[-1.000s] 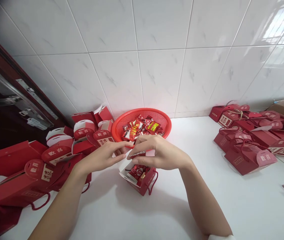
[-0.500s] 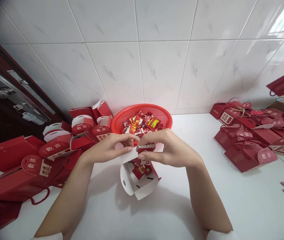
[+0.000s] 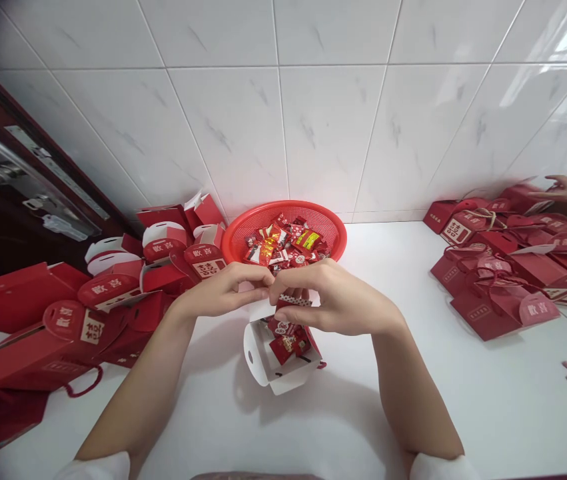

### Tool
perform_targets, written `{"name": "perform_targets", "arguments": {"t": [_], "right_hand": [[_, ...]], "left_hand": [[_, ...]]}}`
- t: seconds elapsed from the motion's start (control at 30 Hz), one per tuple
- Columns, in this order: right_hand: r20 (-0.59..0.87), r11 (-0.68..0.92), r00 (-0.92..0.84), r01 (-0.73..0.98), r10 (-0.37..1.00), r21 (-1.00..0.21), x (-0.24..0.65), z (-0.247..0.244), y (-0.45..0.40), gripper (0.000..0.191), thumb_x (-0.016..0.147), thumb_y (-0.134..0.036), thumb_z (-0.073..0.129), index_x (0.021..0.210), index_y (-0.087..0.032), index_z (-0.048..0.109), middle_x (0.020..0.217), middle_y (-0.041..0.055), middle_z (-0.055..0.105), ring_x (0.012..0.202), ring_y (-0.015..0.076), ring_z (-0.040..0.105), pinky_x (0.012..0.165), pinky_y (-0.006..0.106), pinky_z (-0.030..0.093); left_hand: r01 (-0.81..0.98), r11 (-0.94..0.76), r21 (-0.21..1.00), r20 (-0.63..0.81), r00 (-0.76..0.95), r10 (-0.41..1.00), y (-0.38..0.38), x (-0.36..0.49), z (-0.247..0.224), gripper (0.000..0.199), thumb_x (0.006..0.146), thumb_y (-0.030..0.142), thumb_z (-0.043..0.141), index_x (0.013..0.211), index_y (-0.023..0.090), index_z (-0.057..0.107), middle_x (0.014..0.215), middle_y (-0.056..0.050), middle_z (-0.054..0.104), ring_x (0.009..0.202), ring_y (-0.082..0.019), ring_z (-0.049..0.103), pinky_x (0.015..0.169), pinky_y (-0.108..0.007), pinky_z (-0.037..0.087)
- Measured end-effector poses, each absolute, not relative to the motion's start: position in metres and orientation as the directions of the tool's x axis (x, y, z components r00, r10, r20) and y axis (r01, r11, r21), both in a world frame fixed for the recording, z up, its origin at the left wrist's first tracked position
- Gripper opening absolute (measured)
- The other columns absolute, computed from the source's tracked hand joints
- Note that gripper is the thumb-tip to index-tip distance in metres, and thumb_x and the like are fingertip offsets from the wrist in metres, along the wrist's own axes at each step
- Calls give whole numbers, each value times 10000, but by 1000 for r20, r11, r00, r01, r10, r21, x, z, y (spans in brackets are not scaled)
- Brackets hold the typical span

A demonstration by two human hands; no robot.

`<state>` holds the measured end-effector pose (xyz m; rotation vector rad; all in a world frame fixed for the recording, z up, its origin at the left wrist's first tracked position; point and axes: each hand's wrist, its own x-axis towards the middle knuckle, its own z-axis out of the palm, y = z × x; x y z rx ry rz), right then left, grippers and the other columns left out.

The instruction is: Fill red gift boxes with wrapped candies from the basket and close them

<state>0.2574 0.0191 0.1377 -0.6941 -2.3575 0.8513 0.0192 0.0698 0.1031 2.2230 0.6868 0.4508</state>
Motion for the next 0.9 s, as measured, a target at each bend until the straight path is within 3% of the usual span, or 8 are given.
{"name": "perform_targets", "arguments": {"t": [0.13, 0.27, 0.33, 0.4, 0.47, 0.6, 0.7, 0.9], "right_hand": [[309, 677, -726, 283, 614, -680, 260, 140, 18, 39, 935, -185, 642, 939, -165, 675, 791, 4, 715, 661, 107, 595, 622, 225, 458], [339, 663, -695, 264, 634, -700, 268, 144, 16, 54, 935, -208, 660, 958, -165, 686, 799, 9, 730, 680, 113, 629, 636, 221, 493], [351, 658, -674, 269, 650, -703, 271, 147, 15, 65, 932, -226, 670, 948, -167, 692, 800, 16, 733, 675, 119, 635, 642, 227, 511], [369, 660, -658, 264, 656, -703, 274, 149, 13, 87, 928, -254, 683, 931, -168, 697, 786, 21, 730, 670, 124, 636, 643, 232, 522], [385, 667, -646, 265, 659, -696, 275, 150, 12, 94, 925, -262, 687, 925, -169, 698, 780, 25, 728, 671, 129, 637, 643, 236, 524], [385, 691, -665, 277, 639, -668, 276, 150, 9, 66, 926, -233, 673, 909, -171, 685, 792, 27, 735, 673, 127, 643, 643, 231, 519], [355, 699, -709, 269, 610, -663, 275, 151, 8, 50, 930, -208, 654, 903, -171, 675, 821, 31, 747, 694, 125, 659, 650, 226, 518], [270, 683, -765, 284, 585, -673, 273, 152, 9, 80, 949, -184, 599, 925, -165, 674, 854, 40, 748, 709, 125, 661, 662, 235, 515]], "left_hand": [[400, -589, 702, 71, 784, 617, 68, 18, 101, 169, 949, 189, 527, 896, 163, 686, 895, -30, 684, 810, -143, 619, 712, -228, 466], [432, -664, 610, 156, 756, 635, 59, 17, 111, 175, 943, 187, 558, 992, 192, 726, 1090, -55, 658, 950, -166, 630, 824, -256, 475], [393, -697, 599, 180, 783, 596, 53, 23, 121, 214, 948, 154, 525, 987, 194, 732, 1086, -53, 670, 961, -163, 638, 846, -254, 470], [393, -716, 577, 74, 848, 525, 48, 34, 129, 247, 934, 111, 489, 909, 189, 722, 953, -37, 697, 845, -153, 644, 763, -247, 466], [465, -742, 484, -159, 880, 448, 44, 51, 131, 239, 893, 90, 490, 770, 183, 673, 779, -28, 675, 693, -160, 603, 632, -264, 423], [556, -788, 264, -541, 762, 356, 42, 88, 119, 217, 758, 117, 583, 572, 194, 500, 676, -43, 610, 645, -208, 552, 562, -302, 370], [555, -782, 284, -625, 726, 289, 45, 105, 105, 260, 723, 151, 620, 532, 205, 452, 636, -29, 591, 681, -221, 557, 613, -314, 413], [551, -776, 307, -618, 735, 278, 48, 104, 83, 313, 616, 76, 659, 448, 211, 432, 529, -20, 542, 646, -224, 548, 708, -359, 478]]}}
